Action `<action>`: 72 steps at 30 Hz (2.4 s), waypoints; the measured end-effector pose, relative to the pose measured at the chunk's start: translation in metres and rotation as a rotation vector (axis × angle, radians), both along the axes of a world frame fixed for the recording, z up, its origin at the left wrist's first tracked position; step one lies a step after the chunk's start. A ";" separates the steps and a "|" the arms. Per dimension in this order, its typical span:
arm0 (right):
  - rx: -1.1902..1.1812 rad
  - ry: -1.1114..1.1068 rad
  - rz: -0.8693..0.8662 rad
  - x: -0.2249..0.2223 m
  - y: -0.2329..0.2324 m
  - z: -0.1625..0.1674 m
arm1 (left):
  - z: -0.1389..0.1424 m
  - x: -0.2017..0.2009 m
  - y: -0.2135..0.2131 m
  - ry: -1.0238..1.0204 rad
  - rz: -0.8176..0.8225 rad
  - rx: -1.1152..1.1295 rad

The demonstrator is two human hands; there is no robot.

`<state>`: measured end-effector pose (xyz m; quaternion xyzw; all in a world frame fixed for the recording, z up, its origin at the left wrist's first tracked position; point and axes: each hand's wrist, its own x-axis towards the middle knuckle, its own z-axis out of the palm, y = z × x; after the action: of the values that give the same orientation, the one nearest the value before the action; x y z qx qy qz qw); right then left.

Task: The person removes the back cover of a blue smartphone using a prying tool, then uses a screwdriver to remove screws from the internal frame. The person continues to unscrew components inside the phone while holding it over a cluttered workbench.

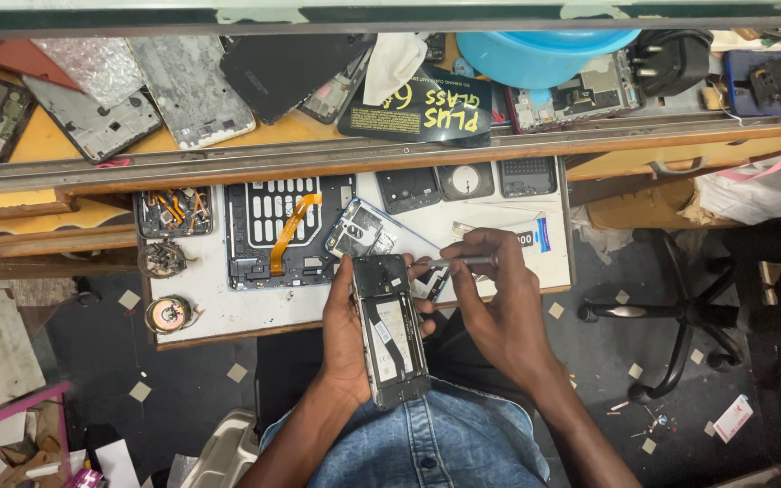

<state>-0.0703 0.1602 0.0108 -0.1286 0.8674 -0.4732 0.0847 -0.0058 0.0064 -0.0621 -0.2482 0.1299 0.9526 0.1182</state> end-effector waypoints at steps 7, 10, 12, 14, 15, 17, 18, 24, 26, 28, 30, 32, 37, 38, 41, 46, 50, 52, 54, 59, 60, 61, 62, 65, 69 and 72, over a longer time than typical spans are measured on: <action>-0.018 0.107 0.006 0.002 0.005 -0.002 | -0.003 -0.002 -0.003 -0.007 0.009 -0.035; -0.100 0.115 0.001 0.005 0.006 0.002 | 0.000 -0.001 -0.005 0.021 0.015 0.013; -0.191 0.075 -0.019 0.010 0.005 0.007 | 0.003 0.000 -0.006 0.051 0.020 0.042; -0.304 -0.044 -0.049 0.017 0.002 0.014 | 0.008 0.001 -0.007 0.086 0.006 0.092; -0.360 -0.105 -0.066 0.022 0.000 0.017 | 0.010 0.002 -0.007 0.104 -0.011 0.129; -0.447 -0.180 -0.044 0.032 -0.005 0.024 | 0.016 0.003 -0.006 0.129 -0.042 0.177; -0.491 -0.218 -0.032 0.035 -0.008 0.026 | 0.019 0.003 -0.006 0.134 -0.053 0.187; -0.305 -0.099 -0.020 0.042 -0.015 0.038 | 0.032 0.003 -0.001 0.164 -0.065 0.223; -0.281 -0.065 0.014 0.042 -0.015 0.040 | 0.032 0.003 -0.001 0.163 -0.070 0.227; -0.250 -0.008 0.043 0.042 -0.016 0.042 | 0.032 0.003 -0.001 0.146 -0.079 0.214; -0.209 0.074 0.068 0.043 -0.016 0.045 | 0.031 0.003 0.000 0.129 -0.064 0.208; -0.073 0.066 0.031 0.045 -0.016 0.048 | 0.029 0.005 0.001 0.133 -0.053 0.195; 0.034 0.116 0.010 0.045 -0.019 0.060 | 0.027 0.008 0.003 0.232 -0.040 0.132; 0.052 0.115 0.001 0.044 -0.020 0.061 | 0.027 0.008 0.004 0.204 -0.050 0.104; 0.050 0.086 -0.027 0.043 -0.022 0.066 | 0.027 0.008 0.006 0.163 -0.062 0.027; 0.049 -0.012 -0.082 0.043 -0.018 0.068 | 0.027 0.010 0.010 0.182 -0.066 -0.019; -0.073 -0.029 0.013 0.042 -0.014 0.069 | 0.029 0.007 0.007 0.159 -0.052 0.010; -0.159 -0.024 0.083 0.041 -0.013 0.068 | 0.031 0.006 0.005 0.170 -0.055 -0.030; -0.210 -0.002 0.140 0.039 -0.014 0.066 | 0.034 0.004 0.004 0.174 -0.074 -0.083; -0.316 -0.050 -0.010 0.038 -0.016 0.058 | 0.038 0.001 0.006 0.163 -0.123 -0.044; -0.349 -0.094 0.019 0.038 -0.015 0.057 | 0.037 0.000 0.006 0.150 -0.123 -0.037; -0.329 -0.071 0.052 0.039 -0.015 0.056 | 0.037 -0.001 0.006 0.134 -0.124 -0.032; -0.307 -0.052 0.086 0.039 -0.014 0.056 | 0.036 -0.001 0.006 0.136 -0.113 -0.026; -0.260 0.013 0.045 0.038 -0.014 0.055 | 0.033 0.001 0.008 0.133 -0.113 -0.041; -0.278 -0.042 -0.060 0.036 -0.017 0.054 | 0.031 0.001 0.010 0.085 -0.120 -0.042; -0.439 -0.128 0.045 0.034 -0.016 0.054 | 0.031 -0.001 0.011 0.070 -0.119 -0.035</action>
<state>-0.0362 0.1442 0.0651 -0.1328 0.7334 -0.6558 0.1201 -0.0073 0.0169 -0.0310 -0.2086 0.1649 0.9496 0.1658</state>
